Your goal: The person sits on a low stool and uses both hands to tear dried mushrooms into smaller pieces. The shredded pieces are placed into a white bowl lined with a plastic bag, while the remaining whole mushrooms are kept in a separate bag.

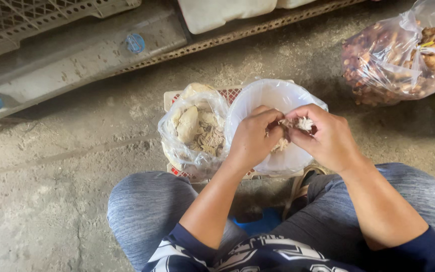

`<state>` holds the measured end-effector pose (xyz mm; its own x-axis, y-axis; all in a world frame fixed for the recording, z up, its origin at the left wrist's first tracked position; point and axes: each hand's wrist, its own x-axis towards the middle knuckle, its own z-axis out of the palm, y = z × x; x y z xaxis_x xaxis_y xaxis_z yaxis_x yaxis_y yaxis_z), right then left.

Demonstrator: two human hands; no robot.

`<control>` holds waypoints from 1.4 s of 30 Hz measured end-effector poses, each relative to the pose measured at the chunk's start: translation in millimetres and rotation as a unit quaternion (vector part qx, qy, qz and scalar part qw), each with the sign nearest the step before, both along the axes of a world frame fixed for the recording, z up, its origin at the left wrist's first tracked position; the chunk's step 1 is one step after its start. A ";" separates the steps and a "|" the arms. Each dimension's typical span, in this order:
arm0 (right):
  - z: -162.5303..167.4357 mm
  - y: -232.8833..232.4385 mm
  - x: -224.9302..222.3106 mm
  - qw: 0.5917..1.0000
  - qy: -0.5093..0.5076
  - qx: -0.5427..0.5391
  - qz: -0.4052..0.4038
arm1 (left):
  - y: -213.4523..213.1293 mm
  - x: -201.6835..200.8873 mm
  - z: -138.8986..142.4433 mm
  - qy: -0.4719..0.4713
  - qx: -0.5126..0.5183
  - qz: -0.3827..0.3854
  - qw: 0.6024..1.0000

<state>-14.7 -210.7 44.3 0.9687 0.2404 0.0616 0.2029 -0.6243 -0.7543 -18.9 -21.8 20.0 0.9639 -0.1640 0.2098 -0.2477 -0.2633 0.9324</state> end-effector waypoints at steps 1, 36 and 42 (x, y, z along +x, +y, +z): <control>-1.2 0.7 1.1 0.999 -0.032 -0.005 -0.001 | -0.6 1.0 2.8 0.003 0.004 0.003 1.000; -14.5 -14.5 10.0 0.996 0.017 0.073 -0.050 | -15.4 11.3 -23.5 0.112 -0.116 -0.026 0.986; -13.7 -26.0 6.1 0.984 -0.044 0.160 -0.059 | -13.5 15.8 -24.6 0.142 -0.043 0.010 0.989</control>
